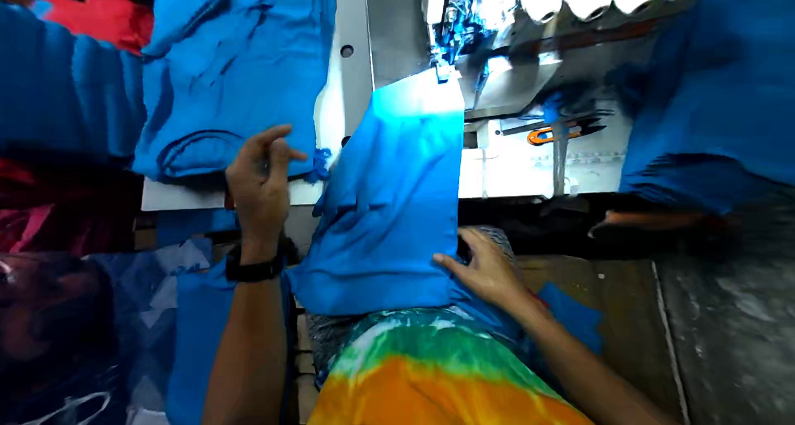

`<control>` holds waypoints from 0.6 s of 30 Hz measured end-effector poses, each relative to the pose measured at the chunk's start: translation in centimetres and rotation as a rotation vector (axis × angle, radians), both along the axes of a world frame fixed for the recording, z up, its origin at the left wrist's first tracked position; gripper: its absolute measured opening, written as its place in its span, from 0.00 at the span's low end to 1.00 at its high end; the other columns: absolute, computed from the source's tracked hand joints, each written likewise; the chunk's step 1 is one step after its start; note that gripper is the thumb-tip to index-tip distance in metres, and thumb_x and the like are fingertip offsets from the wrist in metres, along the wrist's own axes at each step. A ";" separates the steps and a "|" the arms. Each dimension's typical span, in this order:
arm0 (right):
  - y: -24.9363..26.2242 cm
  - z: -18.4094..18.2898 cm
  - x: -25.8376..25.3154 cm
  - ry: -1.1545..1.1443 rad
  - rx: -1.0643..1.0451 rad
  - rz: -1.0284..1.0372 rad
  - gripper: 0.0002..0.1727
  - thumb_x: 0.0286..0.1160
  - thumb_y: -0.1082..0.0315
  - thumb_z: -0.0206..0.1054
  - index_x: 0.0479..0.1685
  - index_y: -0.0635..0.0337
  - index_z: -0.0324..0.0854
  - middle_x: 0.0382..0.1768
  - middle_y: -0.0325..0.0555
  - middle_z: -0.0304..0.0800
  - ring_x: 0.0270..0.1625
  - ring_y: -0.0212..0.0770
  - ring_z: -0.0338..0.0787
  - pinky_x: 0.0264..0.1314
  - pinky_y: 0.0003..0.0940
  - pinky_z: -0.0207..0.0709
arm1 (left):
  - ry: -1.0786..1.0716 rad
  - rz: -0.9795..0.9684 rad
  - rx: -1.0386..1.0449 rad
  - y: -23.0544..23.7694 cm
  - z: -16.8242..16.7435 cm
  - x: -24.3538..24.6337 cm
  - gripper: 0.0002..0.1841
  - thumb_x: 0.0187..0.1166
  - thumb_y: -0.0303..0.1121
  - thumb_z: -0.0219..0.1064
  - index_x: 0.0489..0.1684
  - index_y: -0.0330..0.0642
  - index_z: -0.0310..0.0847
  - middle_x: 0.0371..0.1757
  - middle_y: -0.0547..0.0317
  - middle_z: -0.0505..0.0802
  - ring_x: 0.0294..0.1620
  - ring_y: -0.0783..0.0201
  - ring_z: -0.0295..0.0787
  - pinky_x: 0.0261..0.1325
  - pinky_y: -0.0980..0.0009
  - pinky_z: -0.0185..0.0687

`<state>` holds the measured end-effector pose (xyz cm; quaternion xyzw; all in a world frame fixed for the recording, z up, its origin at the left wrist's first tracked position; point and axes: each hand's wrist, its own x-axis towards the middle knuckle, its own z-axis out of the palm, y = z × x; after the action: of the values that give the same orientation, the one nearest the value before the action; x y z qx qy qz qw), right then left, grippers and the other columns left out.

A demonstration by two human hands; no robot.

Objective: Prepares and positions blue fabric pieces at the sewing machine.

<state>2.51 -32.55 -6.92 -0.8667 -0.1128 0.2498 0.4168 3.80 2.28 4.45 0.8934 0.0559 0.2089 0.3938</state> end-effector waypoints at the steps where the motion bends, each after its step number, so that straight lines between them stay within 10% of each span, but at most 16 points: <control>1: 0.4 0.2 0.4 0.009 0.027 0.056 0.29 0.77 0.45 0.70 0.57 0.66 0.87 0.55 0.56 0.91 0.63 0.51 0.88 0.72 0.54 0.77 | 0.045 -0.095 -0.033 -0.4 0.2 1.9 0.23 0.89 0.36 0.58 0.77 0.31 0.73 0.57 0.46 0.92 0.56 0.62 0.91 0.59 0.63 0.88; 3: 0.8 1.8 0.5 0.055 0.158 0.144 0.18 0.86 0.51 0.63 0.51 0.56 0.88 0.44 0.39 0.94 0.50 0.29 0.92 0.60 0.33 0.85 | 0.205 -0.284 -0.157 -1.7 -0.7 5.7 0.33 0.80 0.45 0.67 0.81 0.34 0.69 0.74 0.45 0.83 0.73 0.59 0.82 0.70 0.61 0.83; 11: -1.2 4.4 -3.2 0.137 0.365 0.162 0.17 0.87 0.52 0.63 0.53 0.56 0.88 0.43 0.34 0.94 0.48 0.22 0.91 0.57 0.26 0.86 | 0.645 -0.763 -0.388 1.1 0.7 4.1 0.26 0.68 0.42 0.77 0.63 0.42 0.82 0.49 0.59 0.95 0.49 0.67 0.93 0.56 0.65 0.92; 16: -0.7 3.6 -2.7 0.162 0.302 0.140 0.19 0.88 0.52 0.60 0.56 0.58 0.87 0.44 0.38 0.94 0.49 0.25 0.92 0.59 0.30 0.85 | 0.579 -0.477 0.161 8.1 8.9 6.8 0.18 0.65 0.30 0.77 0.53 0.41 0.81 0.31 0.60 0.91 0.29 0.68 0.88 0.35 0.66 0.88; 18: -0.4 2.8 -3.0 0.117 0.247 0.093 0.19 0.87 0.51 0.61 0.55 0.56 0.88 0.43 0.37 0.94 0.48 0.26 0.92 0.59 0.31 0.85 | 0.470 -0.182 0.357 9.3 8.1 8.5 0.20 0.71 0.32 0.80 0.58 0.34 0.83 0.38 0.44 0.90 0.38 0.49 0.85 0.47 0.44 0.81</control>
<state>-0.53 -32.99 -4.11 -0.7866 -0.1581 0.3030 0.5142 12.33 11.57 12.52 0.9737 0.0278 -0.0329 0.2238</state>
